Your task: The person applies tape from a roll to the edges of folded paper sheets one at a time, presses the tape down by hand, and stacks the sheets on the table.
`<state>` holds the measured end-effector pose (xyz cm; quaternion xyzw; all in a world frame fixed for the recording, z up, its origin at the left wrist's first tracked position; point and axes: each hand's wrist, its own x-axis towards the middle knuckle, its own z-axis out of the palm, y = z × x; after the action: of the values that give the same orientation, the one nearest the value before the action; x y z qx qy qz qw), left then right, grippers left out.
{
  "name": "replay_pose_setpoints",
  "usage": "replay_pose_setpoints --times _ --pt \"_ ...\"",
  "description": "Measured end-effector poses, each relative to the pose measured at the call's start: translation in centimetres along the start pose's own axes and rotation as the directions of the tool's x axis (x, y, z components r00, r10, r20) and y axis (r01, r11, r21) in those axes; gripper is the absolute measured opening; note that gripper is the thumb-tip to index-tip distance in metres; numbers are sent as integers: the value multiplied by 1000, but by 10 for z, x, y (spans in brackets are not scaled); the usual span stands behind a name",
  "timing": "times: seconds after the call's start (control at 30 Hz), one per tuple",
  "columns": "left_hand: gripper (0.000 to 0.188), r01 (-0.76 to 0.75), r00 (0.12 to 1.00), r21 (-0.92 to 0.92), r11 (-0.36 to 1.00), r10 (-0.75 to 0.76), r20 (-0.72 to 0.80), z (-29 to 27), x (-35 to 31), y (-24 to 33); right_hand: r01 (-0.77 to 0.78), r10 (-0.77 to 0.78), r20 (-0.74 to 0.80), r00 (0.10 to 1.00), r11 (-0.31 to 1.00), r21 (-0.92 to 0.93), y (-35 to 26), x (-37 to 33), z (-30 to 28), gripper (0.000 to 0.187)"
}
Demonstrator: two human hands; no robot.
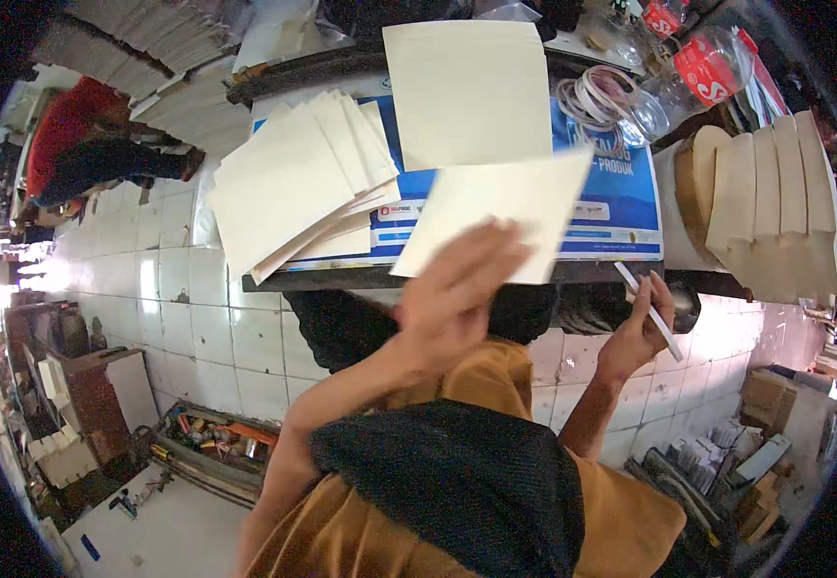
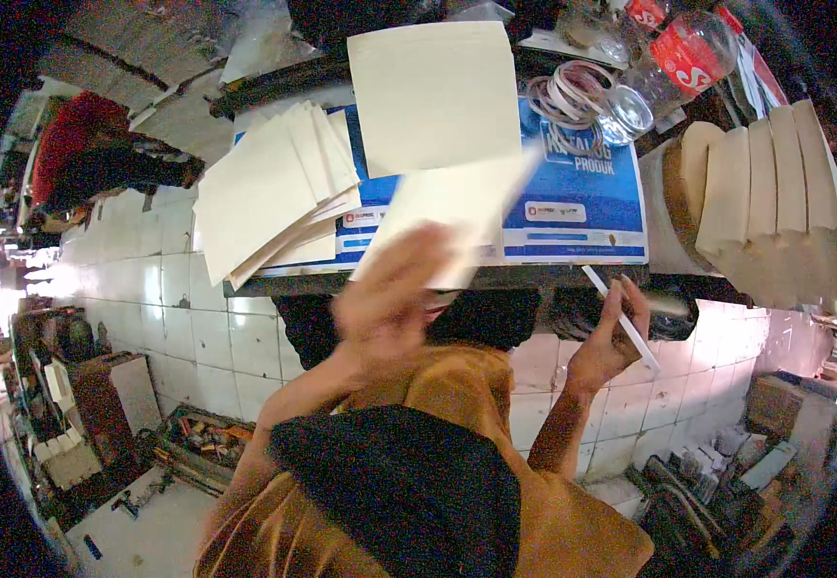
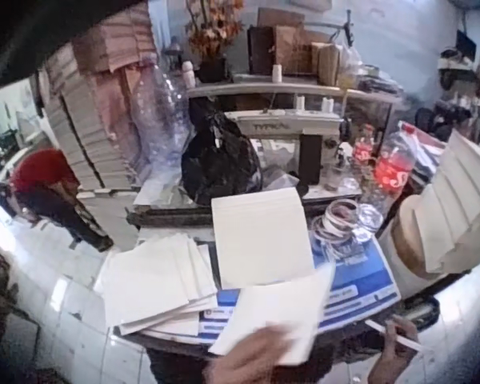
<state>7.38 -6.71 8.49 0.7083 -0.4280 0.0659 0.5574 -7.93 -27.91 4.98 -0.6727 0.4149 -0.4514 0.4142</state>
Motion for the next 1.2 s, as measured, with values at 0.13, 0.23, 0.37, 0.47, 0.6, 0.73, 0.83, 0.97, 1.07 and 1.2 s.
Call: replay_pose_setpoints --times 0.13,0.23,0.37,0.47,0.6,0.73,0.83,0.97,1.07,1.2 --pt "34 151 867 330 932 36 -497 -86 -11 7 -44 42 38 998 997 71 13 -6 0 22" --pt "31 8 870 465 885 223 -439 -114 15 -2 -42 37 59 998 996 75 12 -12 7 21" --pt "34 221 975 619 753 -171 -140 -113 -13 -108 -29 25 91 996 999 43 9 -16 12 21" --pt "25 320 947 486 813 -259 -190 -107 -22 -116 -32 28 93 995 999 32 10 -14 8 22" --pt "23 469 745 -260 844 -537 -396 -99 -5 -80 -42 39 81 996 998 45 16 -11 -2 24" --pt "16 456 734 -406 792 -593 -331 -87 13 -69 -89 84 84 993 994 61 14 -11 0 25" --pt "13 280 879 -265 923 -357 -316 -64 35 -74 -37 28 144 989 998 58 17 -12 5 24" --pt "17 96 993 15 995 -96 61 -17 70 -113 -60 47 158 986 995 80 7 -19 14 23" --pt "40 9 992 372 928 -54 111 32 56 -151 -81 63 143 988 989 121 -1 -22 17 23" --pt "79 -3 919 582 813 -228 323 54 13 -121 -40 28 119 993 994 97 7 -22 7 25"
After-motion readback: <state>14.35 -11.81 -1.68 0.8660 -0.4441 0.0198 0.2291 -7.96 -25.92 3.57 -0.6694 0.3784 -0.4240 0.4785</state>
